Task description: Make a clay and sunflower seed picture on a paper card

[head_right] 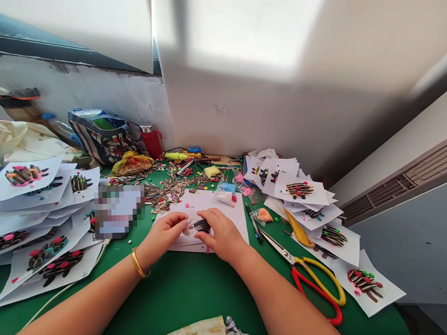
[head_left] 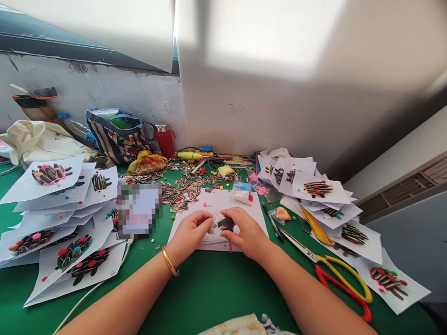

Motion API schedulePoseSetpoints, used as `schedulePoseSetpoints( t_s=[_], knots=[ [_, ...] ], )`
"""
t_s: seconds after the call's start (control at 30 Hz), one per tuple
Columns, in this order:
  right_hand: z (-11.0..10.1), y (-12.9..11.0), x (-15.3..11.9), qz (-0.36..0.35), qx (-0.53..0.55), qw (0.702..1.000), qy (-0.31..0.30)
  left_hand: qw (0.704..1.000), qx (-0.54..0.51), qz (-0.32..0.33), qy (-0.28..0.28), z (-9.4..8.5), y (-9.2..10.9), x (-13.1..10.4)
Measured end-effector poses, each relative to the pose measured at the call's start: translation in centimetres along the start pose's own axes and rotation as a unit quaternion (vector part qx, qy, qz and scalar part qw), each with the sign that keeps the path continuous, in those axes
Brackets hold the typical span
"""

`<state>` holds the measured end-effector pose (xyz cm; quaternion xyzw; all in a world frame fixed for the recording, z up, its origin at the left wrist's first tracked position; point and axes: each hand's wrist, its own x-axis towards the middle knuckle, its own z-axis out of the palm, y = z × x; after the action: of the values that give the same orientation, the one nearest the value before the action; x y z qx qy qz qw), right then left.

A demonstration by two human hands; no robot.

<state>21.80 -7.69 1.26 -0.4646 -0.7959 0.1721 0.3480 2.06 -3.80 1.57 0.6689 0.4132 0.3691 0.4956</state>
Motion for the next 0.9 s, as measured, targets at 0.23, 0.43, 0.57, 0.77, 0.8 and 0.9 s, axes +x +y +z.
schedulePoseSetpoints(
  t_s=[0.23,0.43,0.57,0.77,0.8,0.9],
  knots=[
    [-0.8,0.6,0.2,0.043,-0.103,0.994,0.008,0.97,-0.209,-0.061,0.107,-1.4,-1.8,1.2],
    [0.3,0.8,0.1,0.082,-0.199,0.972,-0.099,0.932,-0.32,-0.099,0.135,-1.3,-1.6,1.5],
    [-1.1,2.1,0.0,0.161,-0.336,0.921,-0.112,0.929,-0.325,-0.109,0.137,-1.3,-1.6,1.4],
    [-2.3,2.0,0.1,0.14,-0.284,0.948,-0.018,0.956,-0.252,-0.066,0.133,-1.5,-2.1,1.2],
    [-1.8,1.4,0.0,0.096,-0.243,0.965,0.016,0.967,-0.216,-0.052,0.128,-1.4,-2.0,1.0],
    [0.0,-0.4,-0.4,0.008,-0.165,0.986,0.026,0.992,-0.083,0.005,0.091,-1.1,-1.2,-0.1]
  ],
)
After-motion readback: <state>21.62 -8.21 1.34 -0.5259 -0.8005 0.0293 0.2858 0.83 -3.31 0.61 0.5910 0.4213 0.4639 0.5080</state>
